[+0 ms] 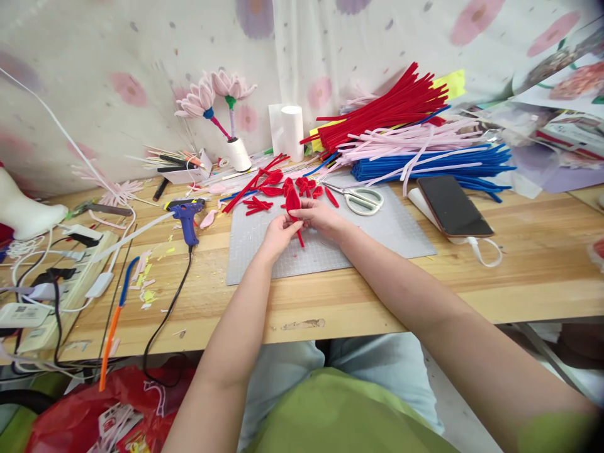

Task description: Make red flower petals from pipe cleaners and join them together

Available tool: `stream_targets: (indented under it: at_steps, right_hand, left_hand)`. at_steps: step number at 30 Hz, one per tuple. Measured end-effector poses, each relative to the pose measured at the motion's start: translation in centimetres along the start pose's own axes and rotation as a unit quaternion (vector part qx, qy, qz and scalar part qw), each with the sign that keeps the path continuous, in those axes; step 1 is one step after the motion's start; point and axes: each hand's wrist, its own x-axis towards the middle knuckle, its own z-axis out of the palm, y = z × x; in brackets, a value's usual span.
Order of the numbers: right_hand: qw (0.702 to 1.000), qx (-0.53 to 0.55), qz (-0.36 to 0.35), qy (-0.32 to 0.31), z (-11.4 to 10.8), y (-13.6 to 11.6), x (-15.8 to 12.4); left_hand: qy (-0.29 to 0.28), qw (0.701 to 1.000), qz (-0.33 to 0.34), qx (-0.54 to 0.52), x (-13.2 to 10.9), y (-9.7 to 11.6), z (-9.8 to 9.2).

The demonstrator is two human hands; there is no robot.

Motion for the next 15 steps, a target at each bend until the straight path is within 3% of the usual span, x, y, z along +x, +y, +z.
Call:
stream_targets:
  at_steps: [3, 7, 10, 15]
  right_hand:
    - [0.996, 0.053, 0.007, 0.068, 0.42, 0.05, 0.18]
    - [0.989, 0.063, -0.004, 0.133, 0.97, 0.13, 0.48]
    - [0.986, 0.063, 0.003, 0.153, 1.08, 0.31, 0.67]
    - [0.987, 0.067, 0.001, 0.145, 0.92, 0.53, 0.72]
  left_hand:
    - [0.042, 0.999, 0.022, 0.009, -0.04, -0.02, 0.54]
    - [0.136, 0.971, 0.088, 0.175, -0.07, -0.37, 1.08]
    - [0.166, 0.936, 0.127, 0.284, -0.43, -0.18, 1.14]
    - [0.186, 0.896, 0.177, 0.363, -0.99, 0.41, 0.74]
